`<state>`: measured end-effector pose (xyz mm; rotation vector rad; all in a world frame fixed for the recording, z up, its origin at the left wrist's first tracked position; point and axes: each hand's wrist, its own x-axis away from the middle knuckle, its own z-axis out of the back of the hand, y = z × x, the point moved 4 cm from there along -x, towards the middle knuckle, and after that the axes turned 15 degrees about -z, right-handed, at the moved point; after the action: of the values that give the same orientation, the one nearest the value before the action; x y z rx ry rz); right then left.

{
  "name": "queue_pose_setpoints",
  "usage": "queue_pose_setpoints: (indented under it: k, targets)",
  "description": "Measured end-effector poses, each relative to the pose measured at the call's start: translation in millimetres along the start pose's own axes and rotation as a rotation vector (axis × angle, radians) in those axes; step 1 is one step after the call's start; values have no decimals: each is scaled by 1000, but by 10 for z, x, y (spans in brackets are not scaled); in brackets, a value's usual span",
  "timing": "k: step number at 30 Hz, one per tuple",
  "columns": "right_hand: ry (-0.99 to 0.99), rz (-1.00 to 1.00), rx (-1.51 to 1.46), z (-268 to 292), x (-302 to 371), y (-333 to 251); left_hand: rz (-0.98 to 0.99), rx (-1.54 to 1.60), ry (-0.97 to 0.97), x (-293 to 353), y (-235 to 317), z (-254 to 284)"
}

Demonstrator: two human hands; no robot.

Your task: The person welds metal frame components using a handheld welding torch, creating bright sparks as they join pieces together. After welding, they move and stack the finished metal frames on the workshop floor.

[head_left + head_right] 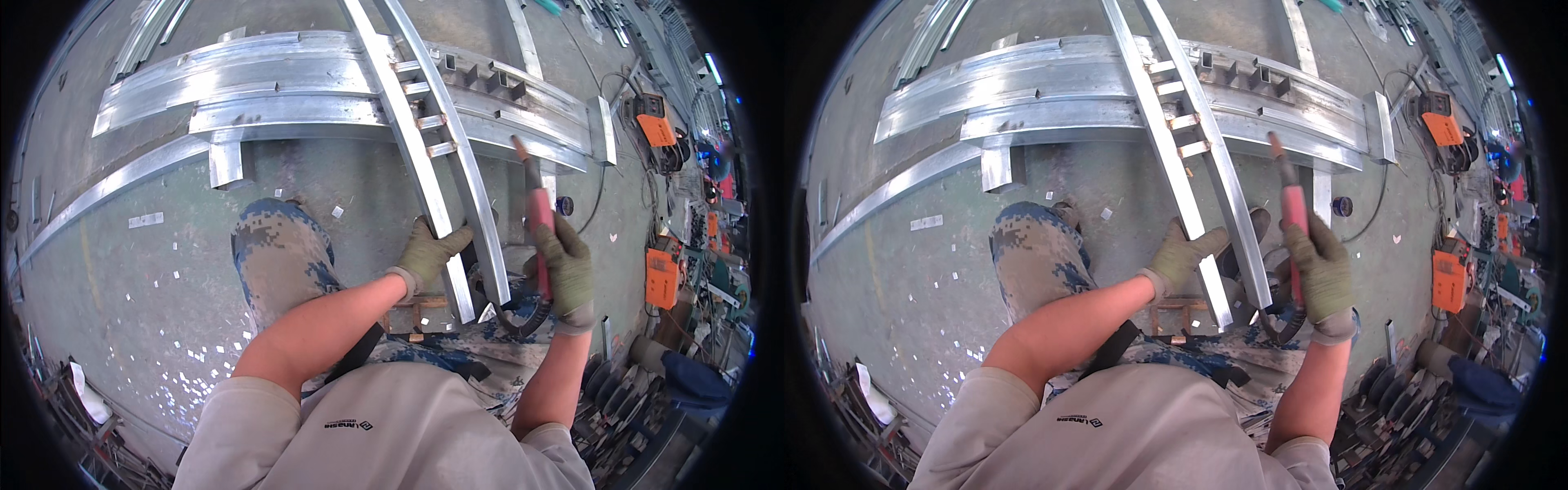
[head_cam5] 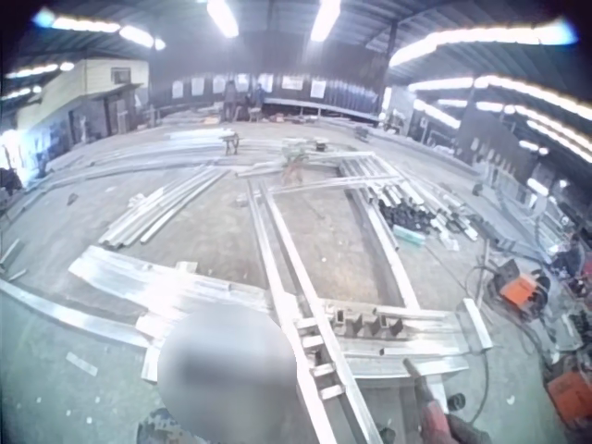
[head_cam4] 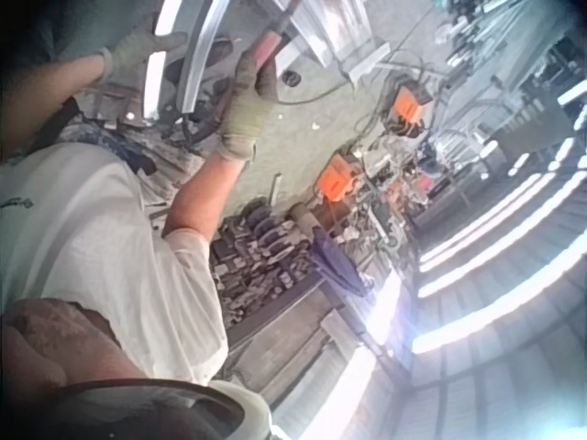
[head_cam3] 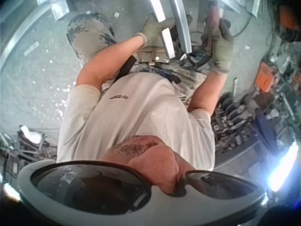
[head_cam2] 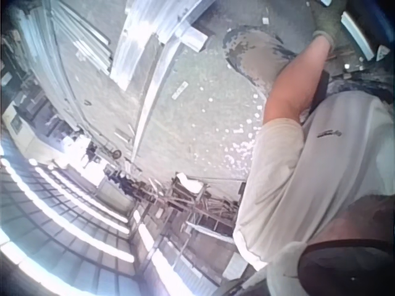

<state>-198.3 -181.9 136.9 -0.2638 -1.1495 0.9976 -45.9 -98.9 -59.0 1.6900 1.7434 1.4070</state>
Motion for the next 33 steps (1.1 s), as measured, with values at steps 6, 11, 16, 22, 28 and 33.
queue_pose_setpoints:
  k: [6, 11, 16, 22, 28, 33]
  targets:
    - [173, 280, -95, 249, 102, -746, 43, -137, 33, 110, 98, 47]
    - [81, 289, -44, -357, 131, -881, 70, -169, -6, 248, -147, 13]
    - [-152, 61, 20, -987, -21, -376, 130, -162, -59, 375, 128, -101]
    - [-116, 171, 236, -1243, -152, -222, 232, -34, -107, 269, -219, -25]
    - [-76, 110, 217, -1133, -276, -238, 238, -33, -100, 293, -174, -93]
    - [-99, 106, 201, -1130, -303, -243, 201, -122, -112, 274, -236, -72]
